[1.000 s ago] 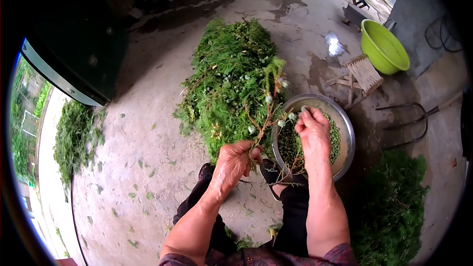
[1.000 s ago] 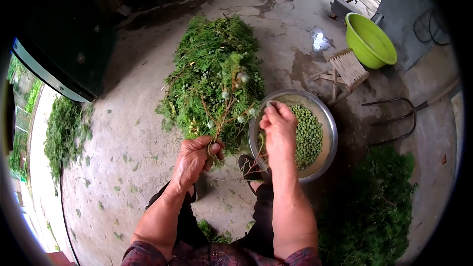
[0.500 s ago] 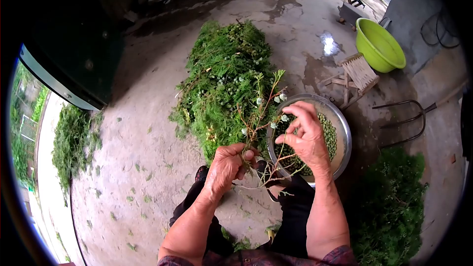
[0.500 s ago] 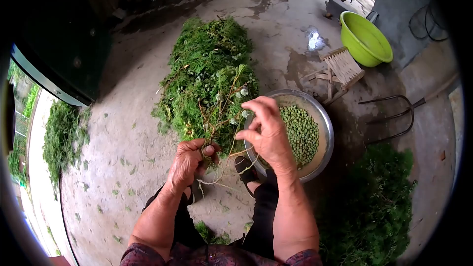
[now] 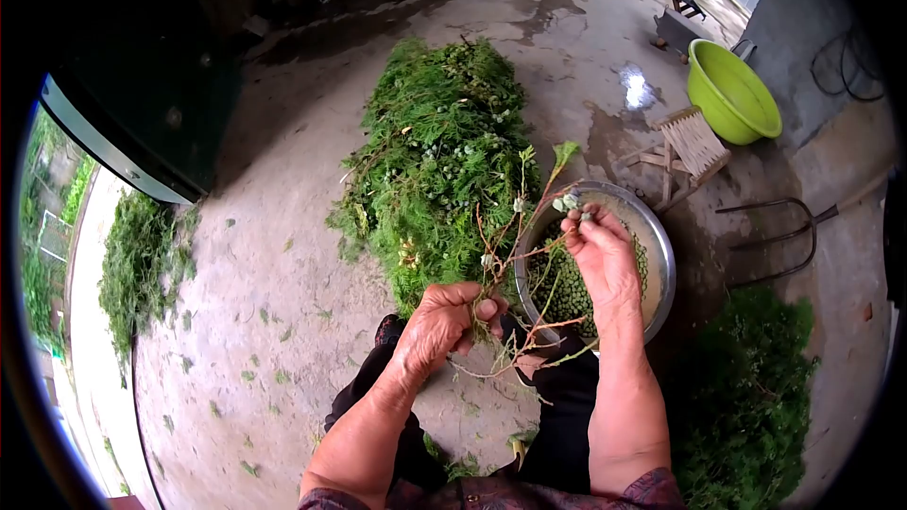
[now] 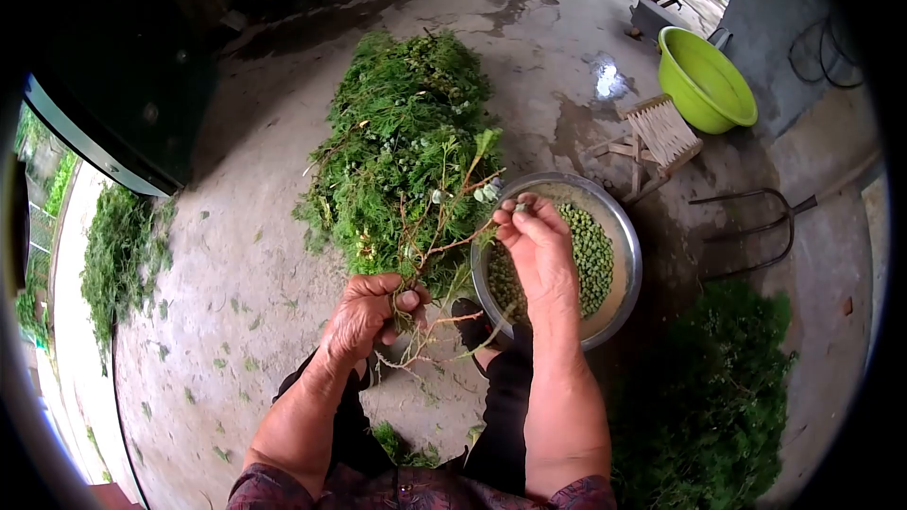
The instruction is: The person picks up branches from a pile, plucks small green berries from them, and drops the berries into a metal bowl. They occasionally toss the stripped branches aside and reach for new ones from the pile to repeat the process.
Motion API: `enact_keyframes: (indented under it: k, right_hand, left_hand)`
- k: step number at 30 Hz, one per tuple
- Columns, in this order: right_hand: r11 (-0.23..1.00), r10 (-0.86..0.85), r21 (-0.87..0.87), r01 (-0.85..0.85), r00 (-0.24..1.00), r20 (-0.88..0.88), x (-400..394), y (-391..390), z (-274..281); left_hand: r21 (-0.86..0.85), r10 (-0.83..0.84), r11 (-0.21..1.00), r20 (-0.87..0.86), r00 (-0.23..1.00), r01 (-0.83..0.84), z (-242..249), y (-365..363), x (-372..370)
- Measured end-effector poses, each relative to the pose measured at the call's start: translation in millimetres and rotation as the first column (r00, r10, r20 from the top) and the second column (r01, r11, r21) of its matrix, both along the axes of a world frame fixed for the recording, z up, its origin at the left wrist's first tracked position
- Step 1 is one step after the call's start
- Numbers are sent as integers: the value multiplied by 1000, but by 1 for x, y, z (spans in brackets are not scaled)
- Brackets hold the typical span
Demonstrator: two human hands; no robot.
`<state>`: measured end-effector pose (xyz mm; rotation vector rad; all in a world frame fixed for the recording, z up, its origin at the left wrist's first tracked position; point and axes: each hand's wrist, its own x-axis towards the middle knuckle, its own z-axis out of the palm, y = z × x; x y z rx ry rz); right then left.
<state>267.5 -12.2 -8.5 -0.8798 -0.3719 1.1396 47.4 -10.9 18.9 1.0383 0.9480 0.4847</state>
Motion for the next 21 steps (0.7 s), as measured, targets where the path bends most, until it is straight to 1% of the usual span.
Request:
enact_keyframes:
  k: [1, 2, 3, 5, 6, 7, 8, 9, 10, 11, 12, 13, 14, 17, 18, 19, 20, 21]
  right_hand:
    - [996, 88, 2, -89, 987, -136, -3, -1, 2]
    - [986, 166, 37, -162, 978, -128, -5, -2, 0]
    - [959, 277, 83, -271, 958, -73, -6, -2, -1]
    - [883, 467, -80, -462, 881, 69, -12, -5, 0]
    - [851, 523, -148, -504, 840, 146, -21, -6, 6]
    - [820, 566, -161, -548, 820, 89, -29, -9, 17]
    - [809, 584, -153, -567, 805, 105, -34, -11, 26]
    - [797, 602, -145, -586, 789, 121, -37, -13, 31]
    - [777, 629, -101, -621, 768, 120, -37, -13, 27]
    - [781, 625, -86, -619, 771, 122, -37, -12, 20]
    - [784, 621, -71, -617, 774, 125, -40, -10, 15]
    - [786, 617, -55, -616, 777, 127, -42, -9, 14]
    - [784, 620, -111, -611, 780, 89, -39, -11, 16]
    - [882, 472, -129, -454, 844, 255, -27, -6, 2]
    - [915, 389, -263, -306, 840, 379, -20, -4, 3]
    - [942, 271, -314, -119, 821, 503, -8, -3, -11]
    - [954, 174, -299, 8, 798, 577, 5, -1, -22]
    - [934, 199, -346, 91, 671, 714, 26, -3, -30]
  left_hand:
    - [-13, -19, 1000, 14, 1000, 19, 4, 0, 0]
    - [-14, -30, 999, 23, 999, 30, 7, 0, -1]
    - [-15, -41, 999, 32, 999, 41, 9, 0, -1]
    - [-28, -66, 997, 51, 996, 68, 9, 1, -3]
    - [-38, -80, 996, 62, 995, 82, 7, 2, -4]
    - [-48, -94, 994, 73, 993, 97, 4, 2, -5]
    - [-23, -72, 997, 111, 991, 75, -14, 1, -5]
    - [-49, -87, 994, 122, 989, 94, -12, 2, -5]
    - [-74, -102, 991, 133, 986, 113, -8, 3, -6]
    - [-100, -117, 986, 145, 983, 132, -6, 3, -7]
    - [-62, -117, 990, 149, 982, 128, -11, 2, -6]
    - [-59, -117, 990, 130, 985, 125, -12, 2, -7]
    - [-57, -116, 991, 111, 987, 122, -11, 1, -7]
    - [-45, -87, 995, 2, 996, 87, 5, 0, -5]
    - [-39, -75, 997, -42, 996, 74, 8, 0, -4]
    - [-21, -69, 997, -60, 996, 68, 5, -1, -3]
    - [-1, -63, 998, -77, 995, 64, 0, -3, -3]
    - [19, -57, 998, -93, 994, 59, -3, -3, -2]
